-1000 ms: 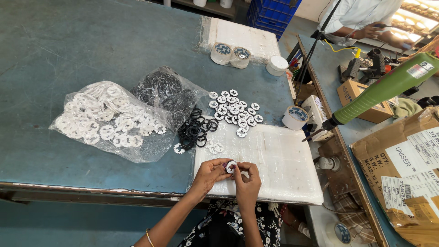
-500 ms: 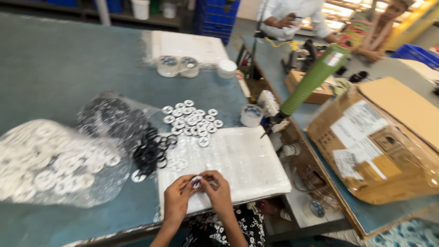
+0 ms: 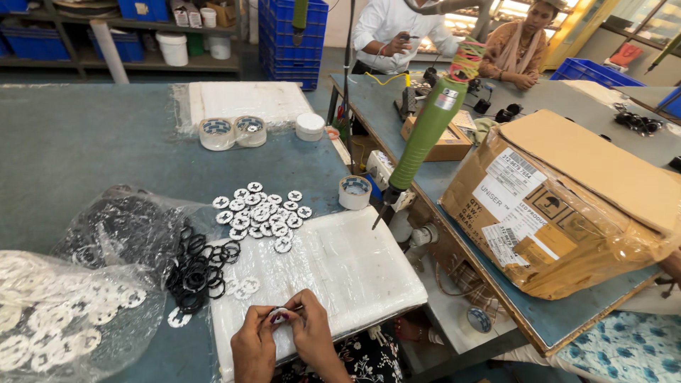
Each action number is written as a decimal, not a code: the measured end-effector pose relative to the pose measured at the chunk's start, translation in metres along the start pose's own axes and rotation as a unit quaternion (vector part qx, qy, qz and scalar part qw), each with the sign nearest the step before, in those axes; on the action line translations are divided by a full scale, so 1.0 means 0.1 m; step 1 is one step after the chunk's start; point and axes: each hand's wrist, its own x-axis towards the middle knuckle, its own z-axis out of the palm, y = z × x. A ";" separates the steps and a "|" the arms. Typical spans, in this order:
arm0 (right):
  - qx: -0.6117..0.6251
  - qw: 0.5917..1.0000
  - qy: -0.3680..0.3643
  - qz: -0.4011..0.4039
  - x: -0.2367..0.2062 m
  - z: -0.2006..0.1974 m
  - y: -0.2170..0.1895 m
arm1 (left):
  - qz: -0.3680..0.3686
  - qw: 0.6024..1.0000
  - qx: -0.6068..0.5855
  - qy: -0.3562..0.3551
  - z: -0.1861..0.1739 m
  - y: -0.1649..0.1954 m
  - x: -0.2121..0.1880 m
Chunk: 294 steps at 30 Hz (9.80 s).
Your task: The person repeatedly picks small white circular components and black rubber rings from a table, fits the rings onto the components, and places the assembled units on a white foam sheet. The process is repeated continuously throughout the clip.
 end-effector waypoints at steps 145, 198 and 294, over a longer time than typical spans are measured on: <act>-0.302 0.938 -0.112 -0.124 0.70 0.12 -0.07 | 0.081 0.932 0.318 0.153 -0.79 0.28 0.30; 0.086 0.995 0.016 0.042 0.15 -0.07 0.19 | 0.124 0.933 0.296 -0.163 -0.70 0.38 0.52; 0.065 0.989 -0.009 0.136 -0.14 -0.12 -0.82 | -0.187 0.776 -0.472 -0.373 -0.51 -0.04 0.17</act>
